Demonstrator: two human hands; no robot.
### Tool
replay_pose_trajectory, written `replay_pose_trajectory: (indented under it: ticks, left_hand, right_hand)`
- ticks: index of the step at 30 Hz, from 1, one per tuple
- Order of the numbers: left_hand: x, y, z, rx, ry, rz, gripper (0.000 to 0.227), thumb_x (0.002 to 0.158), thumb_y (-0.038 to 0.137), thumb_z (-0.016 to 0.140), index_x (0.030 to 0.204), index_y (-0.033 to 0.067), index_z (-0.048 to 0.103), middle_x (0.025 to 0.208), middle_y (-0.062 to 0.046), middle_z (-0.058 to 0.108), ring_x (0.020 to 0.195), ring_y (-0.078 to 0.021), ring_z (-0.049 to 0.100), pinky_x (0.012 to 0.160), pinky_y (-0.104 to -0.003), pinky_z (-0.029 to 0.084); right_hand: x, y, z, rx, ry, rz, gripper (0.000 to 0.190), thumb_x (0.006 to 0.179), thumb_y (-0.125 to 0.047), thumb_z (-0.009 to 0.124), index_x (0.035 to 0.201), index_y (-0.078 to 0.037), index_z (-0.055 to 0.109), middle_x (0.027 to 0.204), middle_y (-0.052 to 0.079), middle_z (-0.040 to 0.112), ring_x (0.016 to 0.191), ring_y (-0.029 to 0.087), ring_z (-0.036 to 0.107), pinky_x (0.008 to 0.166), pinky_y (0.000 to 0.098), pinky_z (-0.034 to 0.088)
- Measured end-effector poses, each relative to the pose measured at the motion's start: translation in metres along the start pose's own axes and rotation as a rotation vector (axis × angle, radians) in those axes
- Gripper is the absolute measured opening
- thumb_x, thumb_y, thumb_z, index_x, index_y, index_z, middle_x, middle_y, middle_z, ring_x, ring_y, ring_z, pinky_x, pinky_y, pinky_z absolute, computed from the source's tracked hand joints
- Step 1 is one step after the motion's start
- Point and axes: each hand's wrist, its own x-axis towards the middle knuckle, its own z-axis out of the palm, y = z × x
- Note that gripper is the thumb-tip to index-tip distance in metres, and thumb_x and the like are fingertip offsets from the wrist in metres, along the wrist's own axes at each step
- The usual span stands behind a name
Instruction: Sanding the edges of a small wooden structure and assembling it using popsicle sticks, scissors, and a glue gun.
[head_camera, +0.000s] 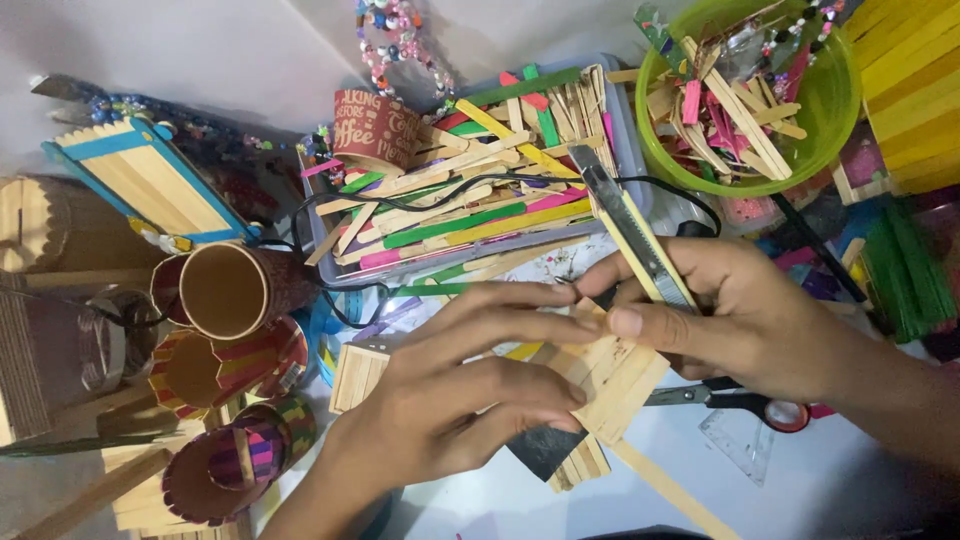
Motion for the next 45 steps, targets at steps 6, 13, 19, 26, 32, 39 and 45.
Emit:
replay_pose_trajectory:
  ticks: [6, 13, 19, 26, 32, 39, 45]
  left_hand:
    - [0.003, 0.006, -0.007, -0.083, -0.079, -0.103, 0.017, 0.098, 0.018, 0.068, 0.108, 0.0036, 0.064, 0.139, -0.029, 0.054, 0.133, -0.0424, 0.064, 0.111, -0.048, 0.056]
    - [0.000, -0.002, -0.004, 0.074, -0.173, -0.076, 0.024, 0.099, 0.026, 0.068, 0.100, 0.0052, 0.057, 0.153, -0.026, 0.045, 0.121, -0.0455, 0.060, 0.108, -0.052, 0.051]
    - [-0.001, -0.004, -0.009, 0.163, -0.086, -0.094, 0.033, 0.094, 0.029, 0.072, 0.102, 0.0053, 0.051, 0.123, -0.022, 0.058, 0.113, -0.0375, 0.063, 0.096, -0.045, 0.054]
    - [0.002, 0.000, 0.000, 0.231, 0.021, -0.264, 0.041, 0.092, 0.033, 0.075, 0.111, 0.0037, 0.053, 0.111, -0.014, 0.049, 0.102, -0.0269, 0.056, 0.089, -0.035, 0.050]
    - [-0.001, -0.001, -0.002, 0.147, 0.038, -0.330, 0.037, 0.091, 0.029, 0.077, 0.113, 0.0072, 0.055, 0.118, -0.014, 0.054, 0.113, -0.0286, 0.064, 0.098, -0.038, 0.052]
    - [0.001, 0.007, -0.009, 0.235, 0.041, -0.344, 0.038, 0.088, 0.031, 0.080, 0.110, 0.0069, 0.060, 0.118, -0.014, 0.059, 0.114, -0.0265, 0.069, 0.100, -0.036, 0.054]
    - [0.000, 0.005, -0.034, 0.528, 0.120, -0.330, 0.035, 0.090, 0.020, 0.077, 0.111, -0.0027, 0.061, 0.118, -0.021, 0.068, 0.111, -0.0314, 0.068, 0.098, -0.040, 0.056]
  right_hand:
    - [-0.009, -0.005, 0.007, -0.184, 0.099, -0.105, 0.040, 0.084, -0.024, 0.077, 0.120, -0.008, 0.077, 0.072, 0.002, 0.078, 0.058, 0.010, 0.065, 0.049, 0.0266, 0.050]
    - [-0.005, -0.007, 0.015, -0.123, 0.133, 0.008, 0.033, 0.084, -0.020, 0.079, 0.115, -0.013, 0.071, 0.089, 0.005, 0.085, 0.073, 0.012, 0.076, 0.061, 0.0268, 0.057]
    - [-0.010, -0.028, -0.007, -0.613, 0.180, -0.371, 0.033, 0.089, -0.024, 0.068, 0.117, -0.006, 0.066, 0.094, -0.003, 0.087, 0.056, 0.006, 0.079, 0.053, 0.0229, 0.064]
    - [-0.012, -0.019, -0.008, -0.789, 0.040, -0.498, 0.048, 0.072, -0.038, 0.090, 0.109, -0.012, 0.073, 0.095, -0.004, 0.081, 0.052, 0.008, 0.054, 0.047, 0.0267, 0.047]
    - [-0.008, -0.014, -0.009, -0.813, 0.081, -0.495, 0.035, 0.073, -0.038, 0.088, 0.095, -0.013, 0.076, 0.083, -0.008, 0.086, 0.039, 0.006, 0.054, 0.044, 0.0298, 0.046]
    - [-0.009, -0.014, -0.010, -0.896, 0.099, -0.640, 0.047, 0.071, -0.042, 0.088, 0.101, -0.008, 0.076, 0.095, 0.002, 0.079, 0.037, 0.007, 0.049, 0.033, 0.0251, 0.045]
    - [-0.031, -0.043, -0.028, -0.749, 0.240, -0.342, 0.041, 0.089, -0.043, 0.054, 0.108, -0.011, 0.072, 0.062, 0.001, 0.066, 0.044, 0.012, 0.064, 0.043, 0.0292, 0.051]
